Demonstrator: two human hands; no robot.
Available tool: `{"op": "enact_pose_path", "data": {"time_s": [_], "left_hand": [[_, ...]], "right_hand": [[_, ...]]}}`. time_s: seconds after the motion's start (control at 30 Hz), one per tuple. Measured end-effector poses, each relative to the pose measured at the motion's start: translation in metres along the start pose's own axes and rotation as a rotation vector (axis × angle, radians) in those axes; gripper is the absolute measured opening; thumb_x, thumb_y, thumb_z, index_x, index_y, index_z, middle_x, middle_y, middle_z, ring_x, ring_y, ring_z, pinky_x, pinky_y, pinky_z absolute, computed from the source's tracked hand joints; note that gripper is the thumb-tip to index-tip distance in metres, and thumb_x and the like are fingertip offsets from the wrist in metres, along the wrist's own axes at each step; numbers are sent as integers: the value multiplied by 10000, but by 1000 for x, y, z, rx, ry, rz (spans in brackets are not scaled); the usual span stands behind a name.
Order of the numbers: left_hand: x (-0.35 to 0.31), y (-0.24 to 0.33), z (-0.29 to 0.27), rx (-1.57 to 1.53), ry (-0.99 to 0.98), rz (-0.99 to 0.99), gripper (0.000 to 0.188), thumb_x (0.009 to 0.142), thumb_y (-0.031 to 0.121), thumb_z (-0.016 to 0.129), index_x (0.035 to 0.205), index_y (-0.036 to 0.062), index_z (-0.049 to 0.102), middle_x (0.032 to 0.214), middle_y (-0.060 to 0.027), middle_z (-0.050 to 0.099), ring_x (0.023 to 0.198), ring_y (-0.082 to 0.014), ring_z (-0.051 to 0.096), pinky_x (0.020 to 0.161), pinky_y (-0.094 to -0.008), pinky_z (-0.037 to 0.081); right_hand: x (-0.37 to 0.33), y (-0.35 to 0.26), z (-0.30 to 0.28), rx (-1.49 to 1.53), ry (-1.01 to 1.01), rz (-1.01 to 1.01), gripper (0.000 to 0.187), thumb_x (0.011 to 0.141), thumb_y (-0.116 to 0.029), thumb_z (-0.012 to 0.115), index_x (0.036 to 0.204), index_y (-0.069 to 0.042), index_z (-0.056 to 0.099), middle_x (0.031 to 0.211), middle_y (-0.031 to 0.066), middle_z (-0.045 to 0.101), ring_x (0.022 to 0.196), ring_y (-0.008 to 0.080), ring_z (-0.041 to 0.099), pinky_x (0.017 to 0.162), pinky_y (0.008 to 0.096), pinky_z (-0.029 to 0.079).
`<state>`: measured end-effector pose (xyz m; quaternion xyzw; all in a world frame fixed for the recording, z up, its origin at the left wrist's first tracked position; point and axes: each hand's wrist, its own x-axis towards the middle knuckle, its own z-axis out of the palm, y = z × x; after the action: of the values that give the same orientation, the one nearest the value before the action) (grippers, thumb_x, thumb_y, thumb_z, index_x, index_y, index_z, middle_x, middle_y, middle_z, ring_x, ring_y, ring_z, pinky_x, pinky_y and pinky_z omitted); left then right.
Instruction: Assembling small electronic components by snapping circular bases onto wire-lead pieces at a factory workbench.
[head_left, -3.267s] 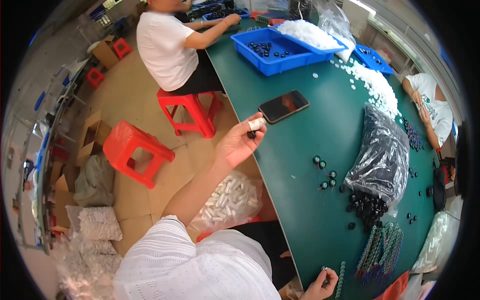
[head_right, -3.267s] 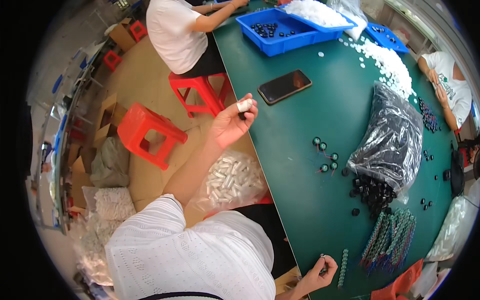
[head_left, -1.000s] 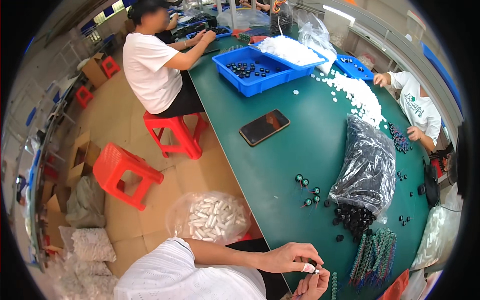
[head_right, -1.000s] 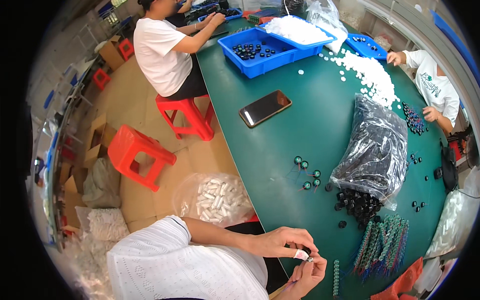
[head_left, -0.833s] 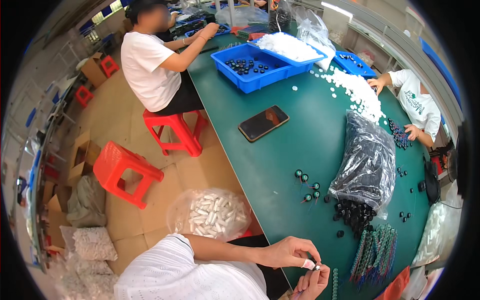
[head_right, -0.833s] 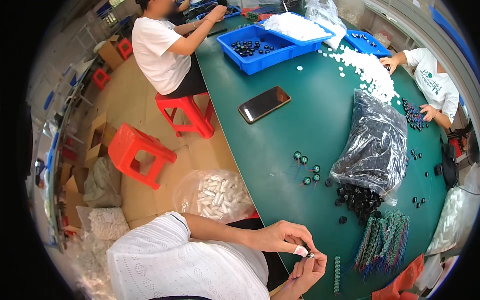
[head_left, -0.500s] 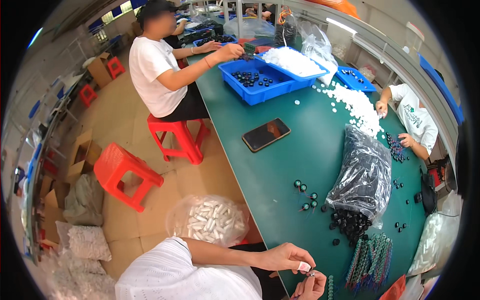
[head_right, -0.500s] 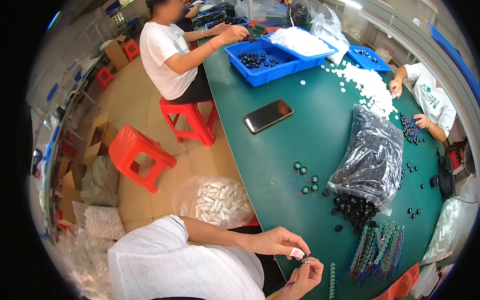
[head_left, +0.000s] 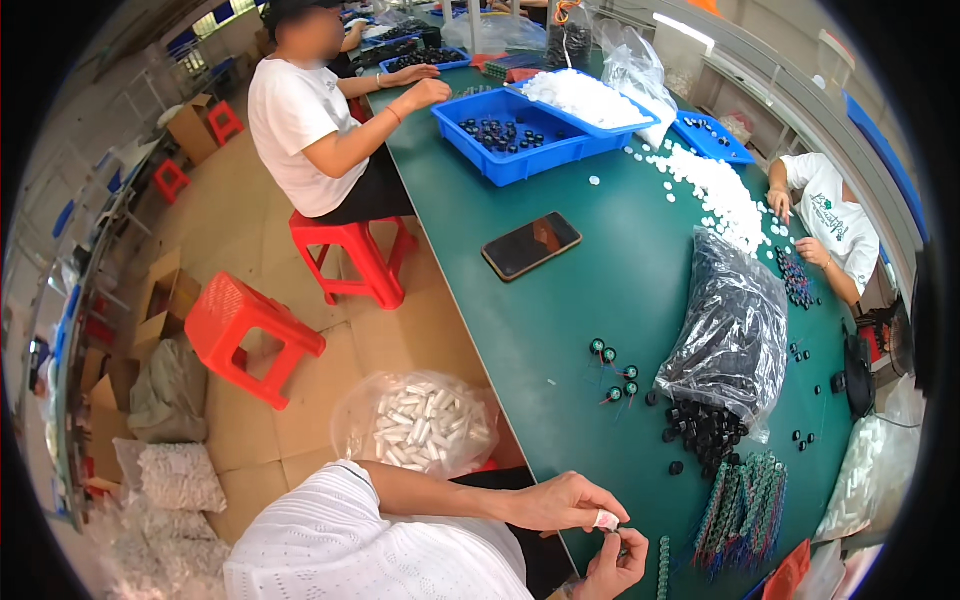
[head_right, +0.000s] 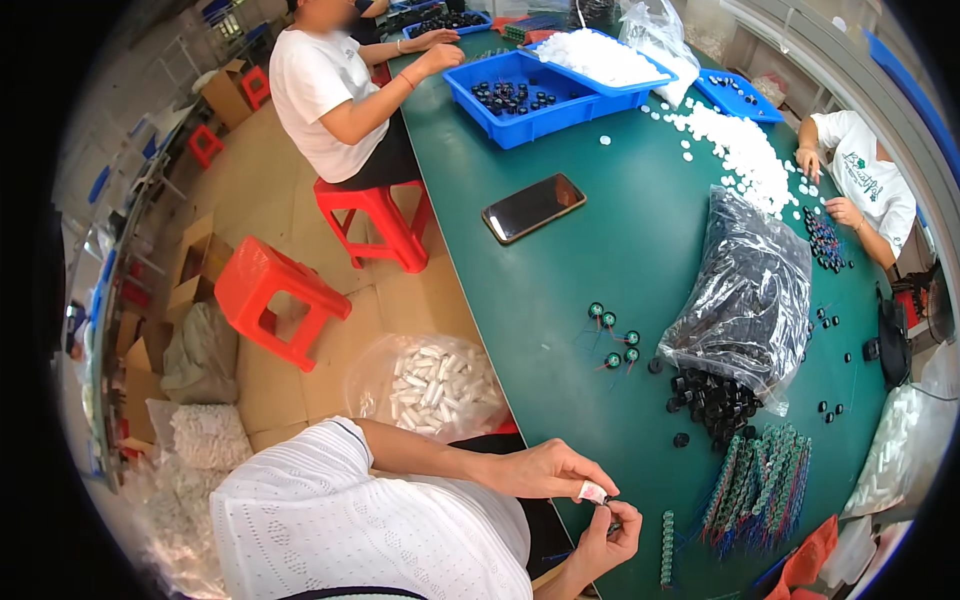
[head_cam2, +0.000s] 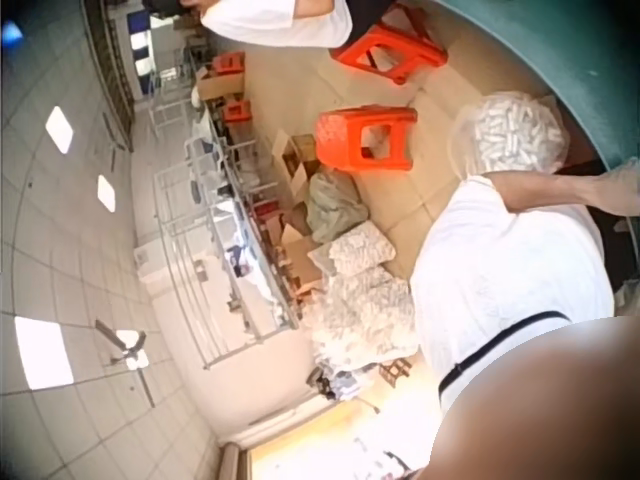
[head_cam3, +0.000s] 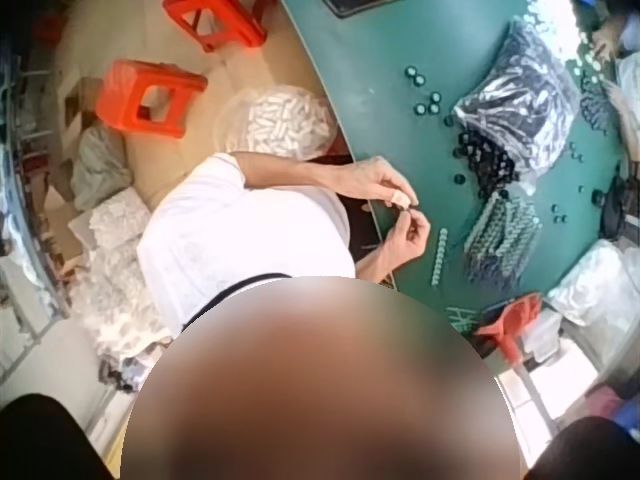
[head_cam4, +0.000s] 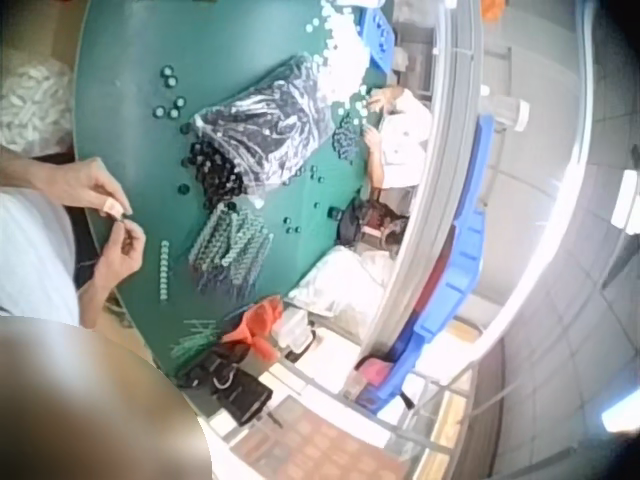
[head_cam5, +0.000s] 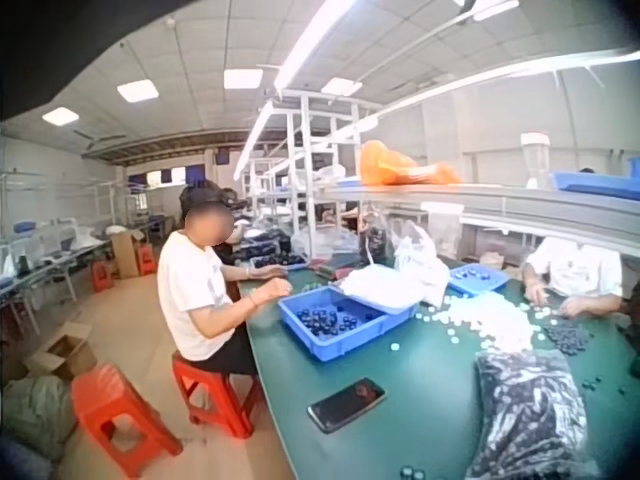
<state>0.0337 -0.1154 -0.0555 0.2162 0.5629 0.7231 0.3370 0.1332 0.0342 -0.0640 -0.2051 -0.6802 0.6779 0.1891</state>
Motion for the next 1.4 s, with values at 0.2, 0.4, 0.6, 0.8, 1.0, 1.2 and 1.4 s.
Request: {"op": "enact_pose_path", "data": {"time_s": [0.2,0.4,0.6,0.8,1.0,1.2,1.4], "left_hand": [[-2,-1,5,83,46,36,288,934,210,592,1136,22,673,729,-67,625,464,-84,506,355,-249,374],[-9,24,8,188,30,61,275,931,194,610,1121,7,676,938,-111,712,777,-138,654,673,-276,515],[-7,17,4,148,115,182,279,928,172,603,1121,-21,664,926,-114,714,677,-132,651,604,-263,518],[-12,17,5,204,71,-17,263,929,174,625,1151,42,673,1082,-96,704,928,-140,673,767,-252,514],[-15,11,22,176,-17,68,250,936,190,610,1112,28,684,948,-105,716,720,-118,627,660,-274,489],[-15,10,29,190,-42,82,251,908,146,613,1111,13,675,970,-115,714,738,-153,641,688,-290,497],[-4,11,31,135,-5,-26,293,948,167,590,1189,11,646,1108,-107,693,957,-164,651,817,-289,508]], "right_hand": [[-2,-8,3,-141,2,-52,82,821,28,659,847,3,586,797,-8,528,674,70,458,613,202,356],[-6,-10,1,-192,-2,-64,89,821,28,656,833,0,573,761,-9,512,656,68,443,589,205,342],[-5,-10,-5,20,-43,-7,103,814,23,654,816,-11,557,761,10,531,531,38,421,456,174,293],[-2,-4,-25,-18,41,53,110,846,41,604,813,-53,558,784,24,566,419,17,360,356,168,232],[11,-38,-46,131,207,131,72,913,-19,581,904,-62,524,819,66,615,411,7,330,353,168,220],[0,-7,-37,177,127,80,61,930,-25,576,908,-27,519,781,94,645,393,0,331,348,159,226],[-9,-10,-39,116,21,125,66,866,17,621,874,-4,559,778,40,589,635,64,523,562,185,394]]}}
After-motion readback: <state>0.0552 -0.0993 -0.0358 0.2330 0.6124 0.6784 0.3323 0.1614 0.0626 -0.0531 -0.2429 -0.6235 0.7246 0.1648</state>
